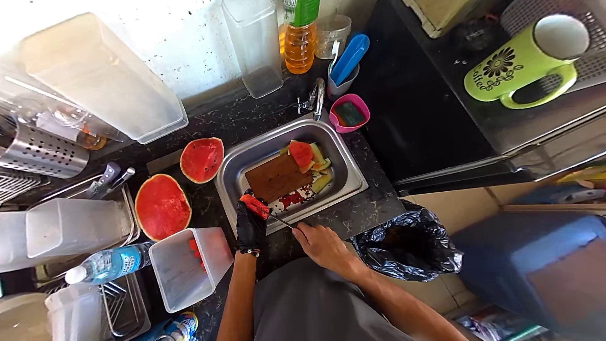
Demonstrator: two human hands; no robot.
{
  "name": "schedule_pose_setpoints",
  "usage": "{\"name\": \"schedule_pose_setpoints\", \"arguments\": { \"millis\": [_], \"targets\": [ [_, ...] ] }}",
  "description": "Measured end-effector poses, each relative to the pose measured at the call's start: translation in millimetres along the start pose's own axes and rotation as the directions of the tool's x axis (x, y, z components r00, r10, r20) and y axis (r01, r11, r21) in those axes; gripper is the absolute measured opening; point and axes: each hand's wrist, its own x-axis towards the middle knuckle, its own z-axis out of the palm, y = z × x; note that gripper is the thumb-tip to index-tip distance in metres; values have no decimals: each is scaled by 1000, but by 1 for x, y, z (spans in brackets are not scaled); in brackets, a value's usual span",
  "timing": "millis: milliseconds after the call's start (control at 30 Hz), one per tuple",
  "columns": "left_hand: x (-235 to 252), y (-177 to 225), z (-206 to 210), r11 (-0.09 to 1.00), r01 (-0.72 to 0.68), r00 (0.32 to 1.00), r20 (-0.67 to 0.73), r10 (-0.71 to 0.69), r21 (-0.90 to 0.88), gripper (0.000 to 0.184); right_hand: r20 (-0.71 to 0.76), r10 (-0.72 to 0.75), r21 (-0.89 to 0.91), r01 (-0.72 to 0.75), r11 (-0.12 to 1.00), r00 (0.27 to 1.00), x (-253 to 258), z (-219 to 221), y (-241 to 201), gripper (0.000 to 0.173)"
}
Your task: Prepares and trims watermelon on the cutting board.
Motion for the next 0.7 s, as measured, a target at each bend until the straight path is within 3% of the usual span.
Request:
{"name": "schedule_pose_setpoints", "arguments": {
  "millis": [100,200,267,400,500,600,700],
  "targets": [
    [-9,3,6,998,-38,999,-9,38,60,48,-63,5,-96,-11,995,998,-4,-4,-7,55],
    [33,-43,-33,983,-11,993,113,32,-182,50,-180,-43,-125,20,992,983,3,11,-1,54],
    [48,-55,-48,942,106,984,168,-54,-318,55,-240,-75,-110,49,993,968,10,24,6,53],
    [27,-31,-22,940,163,986,27,-162,-300,52,-260,-80,-9,81,997,962,18,42,14,52],
    [27,-27,-16,949,156,985,-26,-170,-275,50,-310,-59,192,124,974,949,27,47,25,49],
    [34,-33,-24,949,166,985,0,-173,-266,50,-170,2,360,60,931,985,35,33,39,51],
    [35,-35,-30,957,158,987,25,-157,-244,53,-102,-54,277,80,958,993,24,16,35,54]
  ]
}}
